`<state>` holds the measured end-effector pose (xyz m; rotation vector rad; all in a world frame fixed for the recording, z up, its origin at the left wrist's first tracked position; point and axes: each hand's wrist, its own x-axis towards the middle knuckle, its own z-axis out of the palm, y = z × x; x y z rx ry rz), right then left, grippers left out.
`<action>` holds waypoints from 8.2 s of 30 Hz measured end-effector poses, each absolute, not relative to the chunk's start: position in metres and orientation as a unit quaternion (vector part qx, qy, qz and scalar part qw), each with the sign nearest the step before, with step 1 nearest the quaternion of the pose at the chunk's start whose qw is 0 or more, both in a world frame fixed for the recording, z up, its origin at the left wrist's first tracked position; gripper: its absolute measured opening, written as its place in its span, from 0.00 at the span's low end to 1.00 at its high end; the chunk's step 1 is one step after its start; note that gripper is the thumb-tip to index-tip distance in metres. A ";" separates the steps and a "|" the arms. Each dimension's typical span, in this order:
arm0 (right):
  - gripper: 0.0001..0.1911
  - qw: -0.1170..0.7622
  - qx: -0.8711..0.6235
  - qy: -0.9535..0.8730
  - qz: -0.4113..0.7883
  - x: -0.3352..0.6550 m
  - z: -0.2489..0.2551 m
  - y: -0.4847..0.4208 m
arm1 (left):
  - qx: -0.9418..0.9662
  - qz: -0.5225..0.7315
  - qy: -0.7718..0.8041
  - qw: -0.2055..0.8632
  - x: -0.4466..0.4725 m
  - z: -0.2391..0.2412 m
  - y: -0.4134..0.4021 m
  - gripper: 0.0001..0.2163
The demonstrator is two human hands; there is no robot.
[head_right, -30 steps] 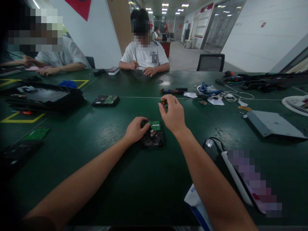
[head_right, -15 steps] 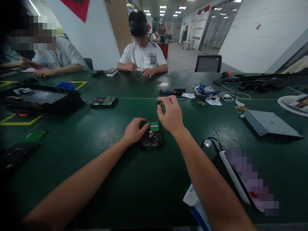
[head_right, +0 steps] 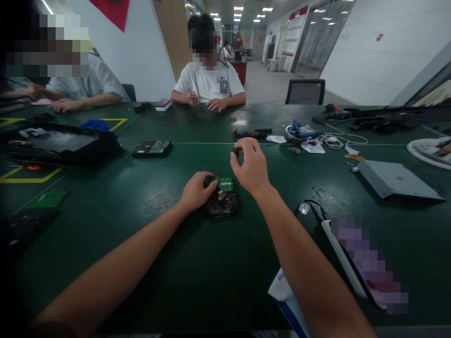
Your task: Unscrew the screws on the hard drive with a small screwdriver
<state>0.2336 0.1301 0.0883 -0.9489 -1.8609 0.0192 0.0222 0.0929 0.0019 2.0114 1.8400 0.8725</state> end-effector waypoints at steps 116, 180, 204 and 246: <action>0.06 0.520 -0.376 -0.767 0.010 0.232 0.089 0.130 | 0.697 0.302 0.636 0.137 0.022 0.001 0.094 0.15; 0.07 0.505 -0.369 -0.781 -0.011 0.232 0.090 0.127 | 0.698 0.303 0.634 0.138 0.022 0.001 0.094 0.15; 0.06 0.518 -0.352 -0.780 -0.009 0.231 0.094 0.125 | 0.697 0.305 0.635 0.137 0.022 -0.001 0.095 0.16; 0.07 0.509 -0.359 -0.779 0.066 0.233 0.094 0.128 | 0.699 0.304 0.634 0.134 0.023 0.001 0.093 0.15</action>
